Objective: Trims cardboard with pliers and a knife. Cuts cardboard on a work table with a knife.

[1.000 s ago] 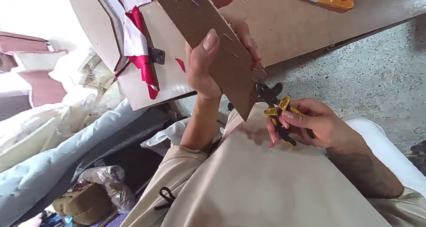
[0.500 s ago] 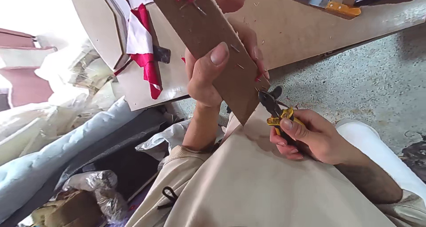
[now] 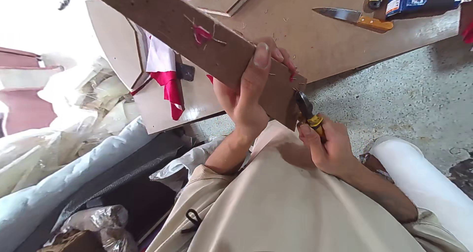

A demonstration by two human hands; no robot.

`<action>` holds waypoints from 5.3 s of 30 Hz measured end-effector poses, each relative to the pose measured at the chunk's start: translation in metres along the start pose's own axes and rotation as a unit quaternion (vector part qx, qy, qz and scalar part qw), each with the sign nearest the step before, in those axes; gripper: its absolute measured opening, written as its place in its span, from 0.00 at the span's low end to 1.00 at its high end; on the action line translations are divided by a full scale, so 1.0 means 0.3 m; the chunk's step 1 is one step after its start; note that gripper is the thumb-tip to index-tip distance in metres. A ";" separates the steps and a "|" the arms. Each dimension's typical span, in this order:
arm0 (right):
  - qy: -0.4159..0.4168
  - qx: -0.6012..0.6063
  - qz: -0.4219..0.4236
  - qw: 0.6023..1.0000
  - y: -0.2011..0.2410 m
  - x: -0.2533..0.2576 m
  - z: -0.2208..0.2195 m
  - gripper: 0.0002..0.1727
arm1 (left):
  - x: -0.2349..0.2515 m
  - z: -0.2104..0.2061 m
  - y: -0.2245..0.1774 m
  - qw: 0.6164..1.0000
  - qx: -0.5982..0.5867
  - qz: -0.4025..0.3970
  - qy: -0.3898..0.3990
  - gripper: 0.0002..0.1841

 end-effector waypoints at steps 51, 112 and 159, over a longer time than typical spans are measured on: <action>-0.087 -0.170 0.185 0.964 -0.018 0.072 0.140 0.16 | -0.131 0.166 0.441 0.941 -0.048 0.320 -0.102 0.20; 0.311 0.293 -0.189 0.884 -0.043 0.085 0.090 0.16 | 0.132 -0.208 0.188 0.915 -0.140 0.196 0.323 0.14; 0.209 0.412 -0.286 0.839 0.005 0.042 -0.003 0.14 | 0.109 -0.061 0.033 0.978 -0.118 0.038 0.167 0.20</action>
Point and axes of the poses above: each hand's wrist, its own x-axis towards the middle knuckle, its own z-axis out of the back of the hand, y = z × x, the point moved 10 cm from there along x, towards the middle knuckle, and after that the axes turned 12 degrees about x, right-handed, at the moved point
